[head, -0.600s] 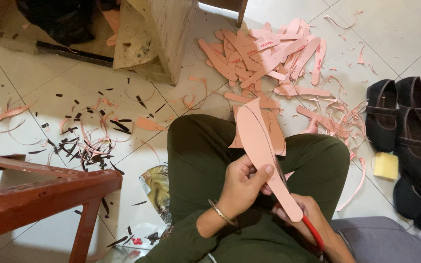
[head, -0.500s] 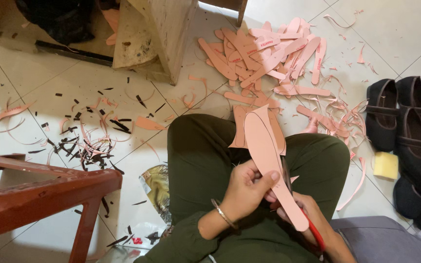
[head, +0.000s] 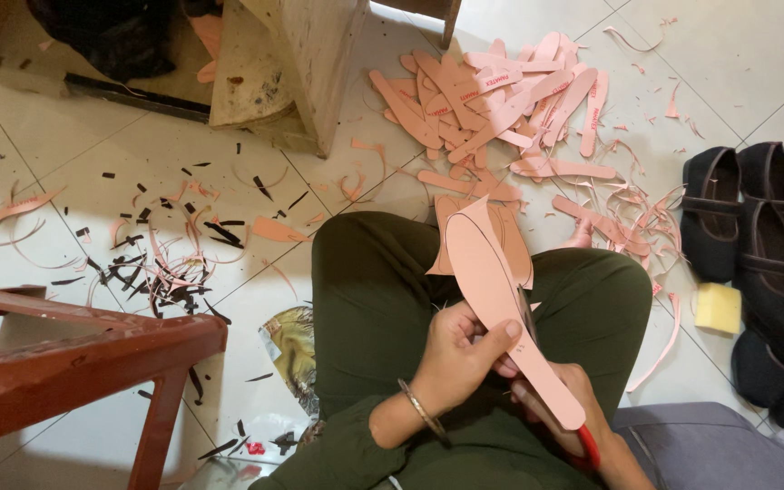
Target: The person sits on the floor and cuts insole shapes from a pink foam sheet using scissors, following drawn outlines. They cut out one insole, set it with a pile of finished insoles, then continue cutting the next outlined pair from the sheet.
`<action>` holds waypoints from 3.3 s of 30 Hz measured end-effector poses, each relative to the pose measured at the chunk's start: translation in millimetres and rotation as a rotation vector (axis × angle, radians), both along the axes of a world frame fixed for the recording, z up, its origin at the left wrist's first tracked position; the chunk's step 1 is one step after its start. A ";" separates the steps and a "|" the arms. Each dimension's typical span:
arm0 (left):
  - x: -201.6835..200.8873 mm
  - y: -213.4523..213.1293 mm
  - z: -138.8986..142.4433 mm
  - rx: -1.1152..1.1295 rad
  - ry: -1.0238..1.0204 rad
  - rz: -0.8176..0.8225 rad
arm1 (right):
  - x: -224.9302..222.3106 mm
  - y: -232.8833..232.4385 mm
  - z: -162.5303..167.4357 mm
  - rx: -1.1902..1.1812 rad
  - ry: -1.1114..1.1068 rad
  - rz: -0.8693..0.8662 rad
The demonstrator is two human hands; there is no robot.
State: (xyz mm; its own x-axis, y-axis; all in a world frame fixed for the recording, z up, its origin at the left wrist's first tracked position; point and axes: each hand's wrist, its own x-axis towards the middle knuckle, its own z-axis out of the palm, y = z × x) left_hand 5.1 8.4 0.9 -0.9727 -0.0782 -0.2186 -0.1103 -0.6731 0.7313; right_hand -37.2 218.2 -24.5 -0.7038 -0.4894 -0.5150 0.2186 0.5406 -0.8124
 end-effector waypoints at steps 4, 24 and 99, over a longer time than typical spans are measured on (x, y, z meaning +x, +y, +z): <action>-4.3 -10.5 3.3 -0.175 0.064 0.101 | -1.4 -5.8 5.7 -0.122 0.193 0.158; -0.5 -5.4 6.5 -0.190 0.035 -0.002 | 1.4 -8.4 -8.0 -0.065 -0.043 -0.052; -2.7 -3.3 35.0 -0.570 0.144 0.193 | -3.9 -9.2 -27.7 -0.176 0.178 -0.083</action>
